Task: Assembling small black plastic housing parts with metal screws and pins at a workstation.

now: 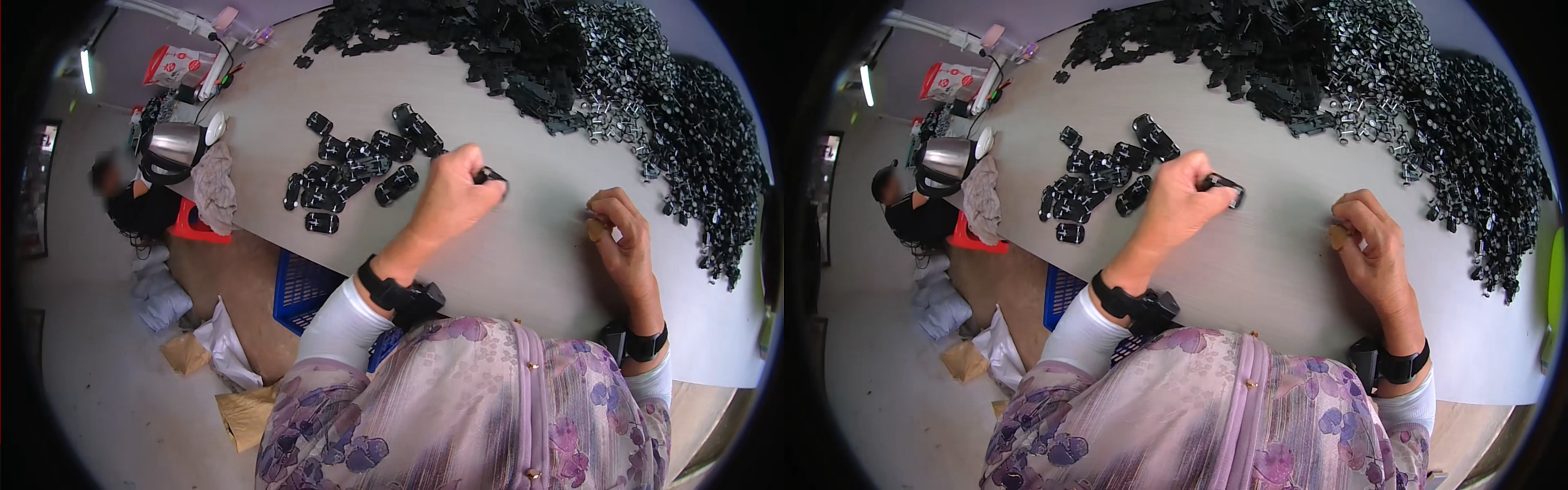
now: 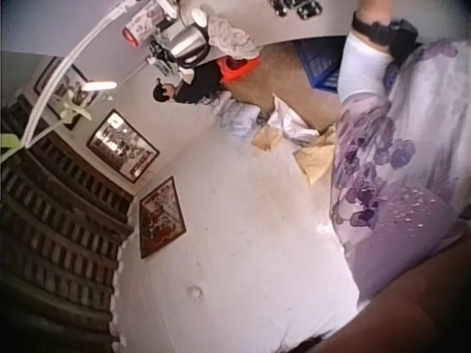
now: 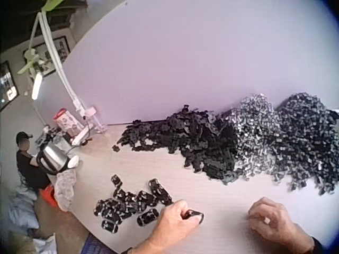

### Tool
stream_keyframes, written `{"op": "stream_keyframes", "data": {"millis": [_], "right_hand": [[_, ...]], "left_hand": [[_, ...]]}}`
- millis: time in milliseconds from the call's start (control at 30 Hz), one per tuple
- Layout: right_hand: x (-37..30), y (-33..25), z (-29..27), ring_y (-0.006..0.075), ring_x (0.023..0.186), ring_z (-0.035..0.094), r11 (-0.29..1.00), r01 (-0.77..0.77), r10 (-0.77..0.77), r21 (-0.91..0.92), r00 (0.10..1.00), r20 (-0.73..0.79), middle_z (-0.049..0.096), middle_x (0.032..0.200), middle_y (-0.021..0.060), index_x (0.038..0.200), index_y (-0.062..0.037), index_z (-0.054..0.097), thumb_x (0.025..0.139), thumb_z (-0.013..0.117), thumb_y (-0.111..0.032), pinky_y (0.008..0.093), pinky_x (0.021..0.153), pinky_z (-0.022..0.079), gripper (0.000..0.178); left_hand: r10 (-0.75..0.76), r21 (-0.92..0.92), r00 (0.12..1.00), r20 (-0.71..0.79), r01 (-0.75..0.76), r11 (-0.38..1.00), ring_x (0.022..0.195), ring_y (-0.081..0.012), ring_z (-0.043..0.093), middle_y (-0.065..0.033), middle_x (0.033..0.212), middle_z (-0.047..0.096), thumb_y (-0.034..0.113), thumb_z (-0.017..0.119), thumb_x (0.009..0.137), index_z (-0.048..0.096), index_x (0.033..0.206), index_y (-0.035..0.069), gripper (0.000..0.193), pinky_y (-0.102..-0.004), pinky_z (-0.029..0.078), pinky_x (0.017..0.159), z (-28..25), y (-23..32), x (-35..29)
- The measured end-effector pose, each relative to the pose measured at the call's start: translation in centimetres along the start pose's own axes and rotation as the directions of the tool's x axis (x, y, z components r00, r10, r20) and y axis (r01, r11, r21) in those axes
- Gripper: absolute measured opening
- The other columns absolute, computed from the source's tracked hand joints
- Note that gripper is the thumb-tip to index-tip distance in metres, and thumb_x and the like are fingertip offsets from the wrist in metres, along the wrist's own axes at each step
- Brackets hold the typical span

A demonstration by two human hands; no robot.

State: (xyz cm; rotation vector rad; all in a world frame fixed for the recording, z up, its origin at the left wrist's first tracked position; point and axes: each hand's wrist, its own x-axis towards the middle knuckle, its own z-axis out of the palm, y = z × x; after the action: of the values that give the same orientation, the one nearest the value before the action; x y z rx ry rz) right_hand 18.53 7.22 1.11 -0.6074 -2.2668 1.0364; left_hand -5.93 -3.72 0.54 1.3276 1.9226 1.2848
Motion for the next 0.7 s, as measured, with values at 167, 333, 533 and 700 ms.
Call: {"op": "stream_keyframes", "data": {"millis": [167, 333, 533, 700], "right_hand": [[0.0, 0.5, 0.1, 0.0159, 0.064, 0.053, 0.998, -0.017, 0.018, -0.060, 0.999, 0.026, 0.056, 0.080, 0.0070, 0.082, 0.0016, 0.055, 0.072, 0.056, 0.009, 0.0271, 0.057, 0.043, 0.013], [-0.1, 0.5, 0.3, 0.0151, 0.063, 0.050, 0.999, -0.046, 0.047, -0.028, 0.998, 0.037, 0.053, 0.078, 0.0063, 0.082, 0.0017, 0.055, 0.072, 0.056, 0.008, 0.0267, 0.057, 0.041, 0.012], [0.0, 0.9, 0.3, 0.0143, 0.065, 0.048, 0.996, -0.089, 0.088, 0.013, 0.995, 0.053, 0.052, 0.077, 0.0053, 0.083, 0.0014, 0.054, 0.072, 0.056, 0.008, 0.0255, 0.059, 0.040, 0.013], [0.1, 0.8, 0.3, 0.0143, 0.066, 0.048, 0.997, -0.081, 0.081, 0.007, 0.995, 0.062, 0.052, 0.078, 0.0058, 0.083, 0.0014, 0.054, 0.072, 0.056, 0.009, 0.0255, 0.060, 0.039, 0.013]], "left_hand": [[0.233, 0.591, 0.947, -0.221, -0.060, 0.804, 0.084, -0.0280, 0.063, -0.0170, 0.095, 0.064, 0.020, 0.083, 0.068, 0.062, 0.093, 0.002, 0.037, -0.0389, 0.050, 0.074, -5.3, 0.6, 0.3], [0.219, 0.805, 0.970, 0.107, -0.214, 0.554, 0.137, -0.0492, 0.022, -0.0213, 0.146, 0.032, 0.044, 0.072, 0.079, 0.048, 0.135, 0.012, 0.069, -0.0778, 0.019, 0.096, -4.5, -1.2, 0.8], [0.011, 0.877, 1.000, -0.008, 0.001, 0.481, 0.132, -0.0422, 0.034, -0.0126, 0.144, 0.039, 0.030, 0.064, 0.085, 0.052, 0.127, 0.015, 0.046, -0.0749, 0.021, 0.096, -9.2, -3.2, 0.0], [0.089, 0.879, 0.978, -0.186, 0.126, 0.460, 0.122, -0.0335, 0.049, -0.0120, 0.137, 0.048, 0.027, 0.064, 0.085, 0.056, 0.124, 0.015, 0.042, -0.0667, 0.026, 0.100, -13.5, -5.8, -5.7]]}}
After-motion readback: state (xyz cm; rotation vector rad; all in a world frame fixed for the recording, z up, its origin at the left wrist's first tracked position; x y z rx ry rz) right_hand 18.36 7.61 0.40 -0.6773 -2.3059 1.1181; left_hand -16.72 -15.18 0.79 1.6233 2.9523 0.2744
